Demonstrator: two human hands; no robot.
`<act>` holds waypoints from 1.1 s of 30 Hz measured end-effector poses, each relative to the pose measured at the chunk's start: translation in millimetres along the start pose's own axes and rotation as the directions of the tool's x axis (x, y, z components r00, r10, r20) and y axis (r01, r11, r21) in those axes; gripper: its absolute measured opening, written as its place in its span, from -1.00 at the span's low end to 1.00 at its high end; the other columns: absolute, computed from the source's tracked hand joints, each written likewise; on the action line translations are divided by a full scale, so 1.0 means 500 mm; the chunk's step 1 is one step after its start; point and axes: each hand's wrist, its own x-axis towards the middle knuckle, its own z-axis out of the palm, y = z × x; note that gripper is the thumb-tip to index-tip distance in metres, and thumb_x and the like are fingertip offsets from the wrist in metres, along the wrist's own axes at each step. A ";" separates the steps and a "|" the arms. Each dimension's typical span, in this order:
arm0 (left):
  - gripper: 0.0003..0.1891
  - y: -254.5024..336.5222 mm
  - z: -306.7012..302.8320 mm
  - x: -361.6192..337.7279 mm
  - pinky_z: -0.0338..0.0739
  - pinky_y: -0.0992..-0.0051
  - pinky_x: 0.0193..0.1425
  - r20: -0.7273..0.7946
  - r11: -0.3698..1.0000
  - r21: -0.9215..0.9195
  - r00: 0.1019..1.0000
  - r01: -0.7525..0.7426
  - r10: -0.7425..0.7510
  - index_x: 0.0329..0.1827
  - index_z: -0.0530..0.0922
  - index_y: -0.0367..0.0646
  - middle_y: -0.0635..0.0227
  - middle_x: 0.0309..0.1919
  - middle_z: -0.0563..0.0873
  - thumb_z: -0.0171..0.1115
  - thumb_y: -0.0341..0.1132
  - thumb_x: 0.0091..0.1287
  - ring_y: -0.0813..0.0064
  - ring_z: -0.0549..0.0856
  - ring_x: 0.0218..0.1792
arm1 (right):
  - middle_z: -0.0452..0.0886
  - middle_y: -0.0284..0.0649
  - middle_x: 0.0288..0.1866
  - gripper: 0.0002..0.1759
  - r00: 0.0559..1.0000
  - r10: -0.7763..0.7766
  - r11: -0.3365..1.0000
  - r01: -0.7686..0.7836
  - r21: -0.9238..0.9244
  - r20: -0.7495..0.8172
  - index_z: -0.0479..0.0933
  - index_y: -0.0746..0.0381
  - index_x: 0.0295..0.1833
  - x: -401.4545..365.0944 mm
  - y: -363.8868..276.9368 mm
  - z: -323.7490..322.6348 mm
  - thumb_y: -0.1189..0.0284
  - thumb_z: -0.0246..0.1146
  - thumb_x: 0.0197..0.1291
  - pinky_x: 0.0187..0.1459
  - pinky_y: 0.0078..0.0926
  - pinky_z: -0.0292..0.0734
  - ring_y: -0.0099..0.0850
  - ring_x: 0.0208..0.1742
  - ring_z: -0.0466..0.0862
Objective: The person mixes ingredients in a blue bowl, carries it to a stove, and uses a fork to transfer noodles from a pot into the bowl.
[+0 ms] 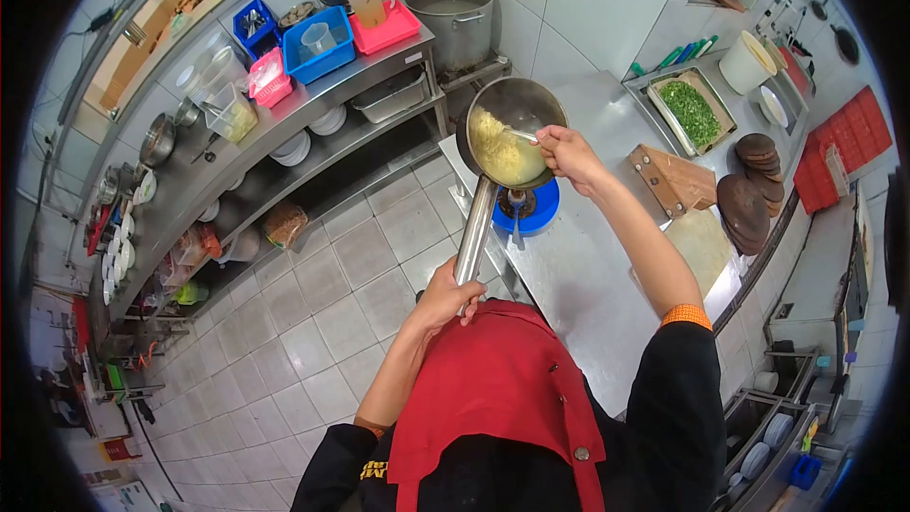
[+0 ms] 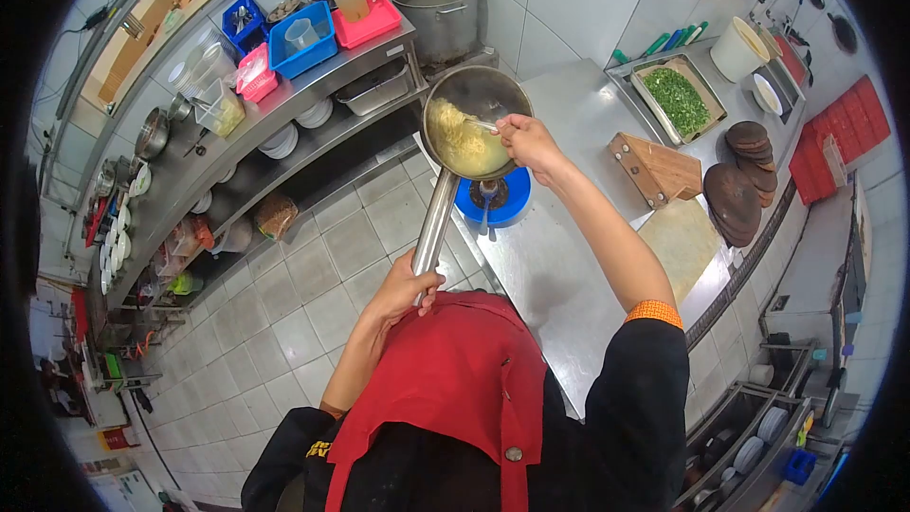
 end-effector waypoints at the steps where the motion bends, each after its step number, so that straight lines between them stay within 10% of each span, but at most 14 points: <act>1: -0.60 0.003 0.001 -0.002 0.34 0.58 -0.78 0.000 1.000 -0.007 1.000 -0.004 0.004 0.05 0.28 -0.30 0.34 -0.63 0.49 0.15 -0.56 0.15 0.59 0.50 -0.73 | 0.27 -0.53 -0.54 -0.80 1.000 -0.009 1.000 0.009 0.008 -0.010 0.47 0.24 -0.16 -0.003 -0.004 -0.003 0.34 0.04 0.41 -0.66 -0.70 0.01 -0.74 -0.63 0.16; 33: -0.73 0.007 -0.007 0.005 0.33 0.57 -0.77 0.003 0.998 -0.065 1.000 0.016 -0.016 -0.16 0.29 -0.16 0.39 -0.62 0.44 0.18 -0.55 0.15 0.61 0.44 -0.73 | 0.17 -0.60 -0.58 -0.76 0.988 -0.151 0.988 0.149 -0.046 -0.042 0.49 0.19 -0.17 -0.085 -0.166 -0.058 0.24 0.08 0.41 -0.59 -0.76 0.00 -0.76 -0.61 0.11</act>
